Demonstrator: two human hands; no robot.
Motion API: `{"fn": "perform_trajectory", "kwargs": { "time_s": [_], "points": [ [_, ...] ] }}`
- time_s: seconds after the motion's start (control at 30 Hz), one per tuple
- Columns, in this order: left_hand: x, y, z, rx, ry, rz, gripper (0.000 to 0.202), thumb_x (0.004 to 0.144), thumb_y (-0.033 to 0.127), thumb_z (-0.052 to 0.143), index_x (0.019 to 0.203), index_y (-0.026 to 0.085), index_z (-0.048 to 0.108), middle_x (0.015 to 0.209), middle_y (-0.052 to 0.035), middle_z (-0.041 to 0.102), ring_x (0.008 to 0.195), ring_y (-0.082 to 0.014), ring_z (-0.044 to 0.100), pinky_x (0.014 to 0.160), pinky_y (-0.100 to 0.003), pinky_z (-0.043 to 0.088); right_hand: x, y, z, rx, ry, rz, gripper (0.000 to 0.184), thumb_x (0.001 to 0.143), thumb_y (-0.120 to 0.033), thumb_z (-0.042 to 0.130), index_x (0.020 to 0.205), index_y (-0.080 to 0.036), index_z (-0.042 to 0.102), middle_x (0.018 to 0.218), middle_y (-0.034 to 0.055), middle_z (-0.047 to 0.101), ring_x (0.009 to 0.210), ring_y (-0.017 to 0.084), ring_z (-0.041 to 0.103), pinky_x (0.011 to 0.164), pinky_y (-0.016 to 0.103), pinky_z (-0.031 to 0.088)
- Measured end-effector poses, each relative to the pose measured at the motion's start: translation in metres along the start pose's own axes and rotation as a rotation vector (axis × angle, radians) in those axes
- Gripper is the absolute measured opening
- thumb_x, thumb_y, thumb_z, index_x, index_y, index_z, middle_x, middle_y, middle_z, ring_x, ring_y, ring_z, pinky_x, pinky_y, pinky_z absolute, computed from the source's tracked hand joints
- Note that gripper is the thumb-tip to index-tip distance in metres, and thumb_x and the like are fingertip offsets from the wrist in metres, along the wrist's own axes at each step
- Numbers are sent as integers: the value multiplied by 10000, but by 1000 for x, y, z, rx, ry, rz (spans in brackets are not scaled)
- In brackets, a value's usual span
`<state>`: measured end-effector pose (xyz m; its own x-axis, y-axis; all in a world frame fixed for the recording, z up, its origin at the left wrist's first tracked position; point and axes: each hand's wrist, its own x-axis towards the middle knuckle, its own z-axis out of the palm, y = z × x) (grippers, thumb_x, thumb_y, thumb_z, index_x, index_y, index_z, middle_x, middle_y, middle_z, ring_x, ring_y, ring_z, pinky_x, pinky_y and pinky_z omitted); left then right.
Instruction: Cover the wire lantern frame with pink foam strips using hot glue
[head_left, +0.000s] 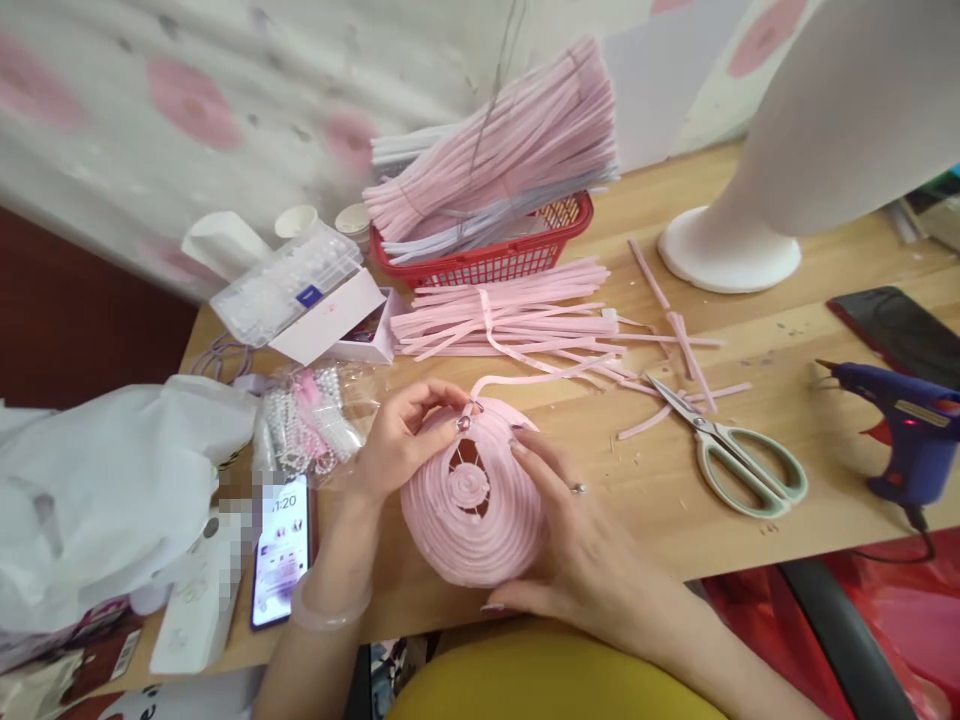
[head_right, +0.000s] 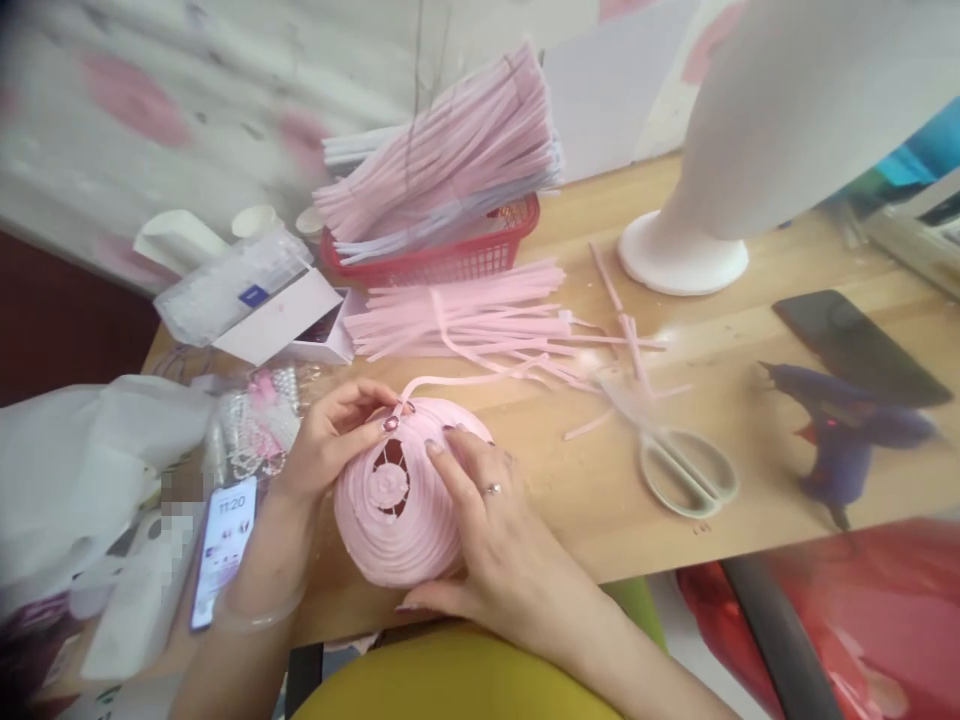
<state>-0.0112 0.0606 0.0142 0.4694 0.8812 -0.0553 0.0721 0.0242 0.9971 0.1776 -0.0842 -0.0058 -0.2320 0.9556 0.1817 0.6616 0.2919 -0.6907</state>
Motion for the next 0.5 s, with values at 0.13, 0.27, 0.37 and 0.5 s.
{"fn": "perform_trajectory", "kwargs": {
  "time_s": [0.13, 0.27, 0.37, 0.5],
  "points": [
    [-19, 0, 1, 4, 134, 18, 139, 789, 236, 765, 903, 186, 704, 920, -36, 755, 876, -166, 716, 828, -269, 572, 13, 1, 7, -6, 39, -146, 1287, 662, -393, 917, 1591, -198, 47, 1546, 323, 343, 1468, 498, 340, 1086, 765, 380],
    [-38, 0, 8, 30, 240, 41, 73, 838, 236, 718, 898, 204, 742, 963, -44, 759, 958, -194, 705, 914, -313, 555, 20, 6, -17, -30, -79, -165, 1206, 678, -305, 871, 1589, -202, 87, 1563, 274, 379, 1497, 445, 323, 1129, 682, 408],
    [-50, -3, 16, 53, 322, 53, 109, 880, 232, 688, 937, 228, 780, 1024, -43, 753, 1026, -203, 679, 940, -320, 536, 22, 17, -39, -96, -92, -148, 1136, 759, -385, 850, 1602, -215, 107, 1591, 242, 364, 1491, 395, 365, 1120, 575, 480],
    [-60, -7, 22, 70, 410, 48, 114, 883, 248, 725, 962, 263, 806, 1052, -29, 739, 1033, -197, 656, 921, -302, 519, 5, 42, -62, -197, 66, 12, 913, 901, -525, 701, 1610, -243, 198, 1574, 207, 407, 1441, 412, 430, 1118, 655, 440]
  ]
}}
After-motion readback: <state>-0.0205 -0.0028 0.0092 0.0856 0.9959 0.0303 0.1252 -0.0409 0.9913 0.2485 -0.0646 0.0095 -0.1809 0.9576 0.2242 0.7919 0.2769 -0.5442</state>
